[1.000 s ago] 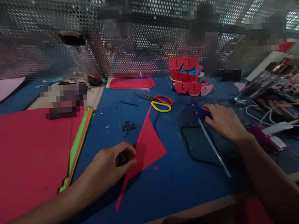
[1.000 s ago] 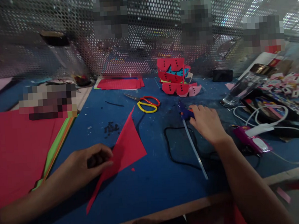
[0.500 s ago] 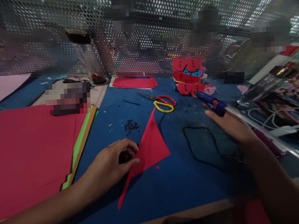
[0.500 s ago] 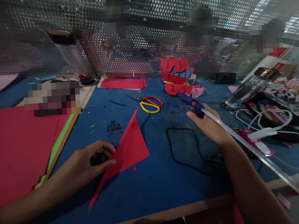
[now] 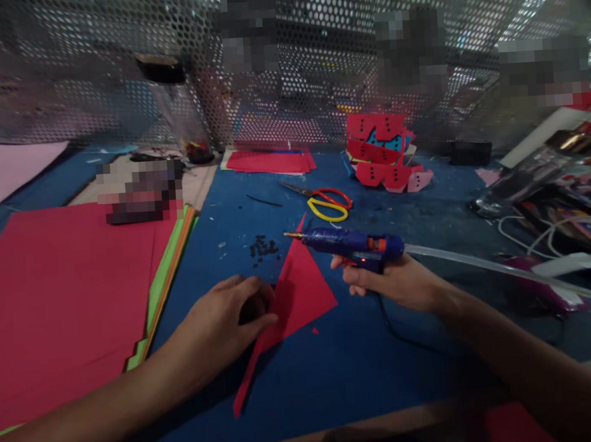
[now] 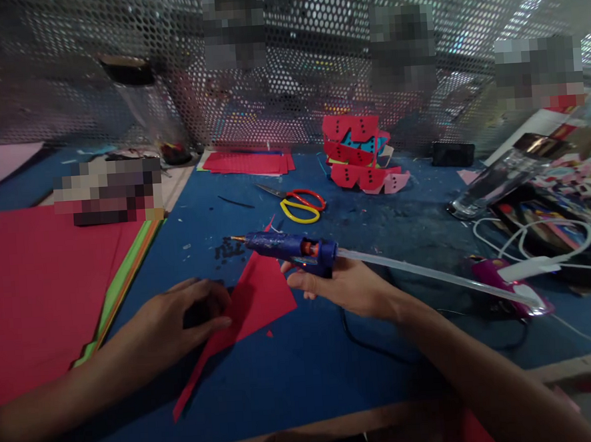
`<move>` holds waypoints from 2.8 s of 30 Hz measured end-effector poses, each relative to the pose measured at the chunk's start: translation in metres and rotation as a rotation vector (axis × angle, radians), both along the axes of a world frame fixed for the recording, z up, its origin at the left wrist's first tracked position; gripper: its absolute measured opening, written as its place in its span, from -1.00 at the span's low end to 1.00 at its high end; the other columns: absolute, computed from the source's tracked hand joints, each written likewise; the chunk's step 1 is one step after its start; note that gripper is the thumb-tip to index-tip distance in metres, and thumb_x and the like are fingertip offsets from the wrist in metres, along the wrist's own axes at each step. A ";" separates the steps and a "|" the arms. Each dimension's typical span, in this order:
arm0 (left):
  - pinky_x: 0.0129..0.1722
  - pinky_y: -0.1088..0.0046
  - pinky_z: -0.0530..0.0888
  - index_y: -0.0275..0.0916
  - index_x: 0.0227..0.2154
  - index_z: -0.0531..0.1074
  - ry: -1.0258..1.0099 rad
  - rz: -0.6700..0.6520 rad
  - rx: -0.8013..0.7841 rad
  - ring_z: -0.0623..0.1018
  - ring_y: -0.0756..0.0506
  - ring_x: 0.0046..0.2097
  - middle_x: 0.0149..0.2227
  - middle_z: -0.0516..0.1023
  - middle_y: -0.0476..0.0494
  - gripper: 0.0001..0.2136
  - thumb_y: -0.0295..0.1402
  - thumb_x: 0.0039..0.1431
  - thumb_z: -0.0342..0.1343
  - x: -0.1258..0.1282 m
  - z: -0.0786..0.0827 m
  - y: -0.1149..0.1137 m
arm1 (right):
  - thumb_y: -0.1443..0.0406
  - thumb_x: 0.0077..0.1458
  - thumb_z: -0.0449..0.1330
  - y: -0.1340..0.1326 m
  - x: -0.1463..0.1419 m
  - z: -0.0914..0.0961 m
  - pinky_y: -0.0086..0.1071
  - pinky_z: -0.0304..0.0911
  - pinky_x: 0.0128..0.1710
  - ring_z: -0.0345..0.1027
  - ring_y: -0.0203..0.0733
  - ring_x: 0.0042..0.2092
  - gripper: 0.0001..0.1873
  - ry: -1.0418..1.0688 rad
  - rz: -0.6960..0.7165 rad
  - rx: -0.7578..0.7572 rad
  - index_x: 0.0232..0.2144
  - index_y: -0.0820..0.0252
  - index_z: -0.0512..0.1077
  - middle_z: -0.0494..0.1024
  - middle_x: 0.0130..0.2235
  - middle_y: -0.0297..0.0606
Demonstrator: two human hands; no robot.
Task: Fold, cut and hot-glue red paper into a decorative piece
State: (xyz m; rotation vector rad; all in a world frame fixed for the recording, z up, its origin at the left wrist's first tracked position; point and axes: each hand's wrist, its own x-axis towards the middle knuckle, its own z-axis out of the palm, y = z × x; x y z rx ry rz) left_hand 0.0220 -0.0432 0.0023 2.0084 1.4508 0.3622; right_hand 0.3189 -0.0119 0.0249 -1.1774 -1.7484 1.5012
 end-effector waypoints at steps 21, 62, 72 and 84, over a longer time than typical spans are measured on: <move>-0.27 0.31 0.37 -0.21 -0.34 0.40 0.123 -0.159 0.367 0.48 -0.14 -0.25 -0.32 0.50 -0.10 -0.93 -0.42 0.27 0.06 0.001 -0.007 -0.009 | -0.04 0.18 0.28 -0.014 0.007 -0.015 -0.23 0.45 -0.16 0.48 -0.06 -0.17 -0.63 -0.425 0.014 0.186 -0.10 0.02 0.55 0.59 -0.15 -0.22; -0.24 0.31 0.35 -0.21 -0.31 0.39 0.050 -0.145 0.325 0.46 -0.13 -0.22 -0.30 0.48 -0.08 -0.90 -0.41 0.36 0.03 0.000 -0.006 -0.011 | 0.13 0.34 0.21 -0.015 -0.006 -0.003 -0.31 0.11 -0.14 0.35 -0.19 -0.16 -0.84 -0.530 0.364 0.295 -0.24 0.07 0.41 0.52 -0.21 -0.40; -0.25 0.31 0.35 -0.21 -0.30 0.41 0.064 -0.164 0.338 0.45 -0.12 -0.23 -0.29 0.49 -0.09 -0.89 -0.39 0.37 0.02 -0.001 -0.006 -0.010 | 0.16 0.35 0.20 -0.015 -0.007 -0.002 -0.28 0.11 -0.11 0.36 -0.18 -0.16 -0.86 -0.545 0.391 0.309 -0.23 0.08 0.42 0.54 -0.21 -0.37; -0.28 0.33 0.34 -0.20 -0.34 0.40 0.069 -0.158 0.360 0.46 -0.13 -0.24 -0.32 0.49 -0.09 -0.88 -0.41 0.35 0.03 0.000 -0.004 -0.010 | 0.17 0.35 0.19 -0.015 -0.008 -0.004 -0.27 0.12 -0.09 0.37 -0.19 -0.18 -0.87 -0.539 0.393 0.316 -0.25 0.07 0.41 0.54 -0.23 -0.40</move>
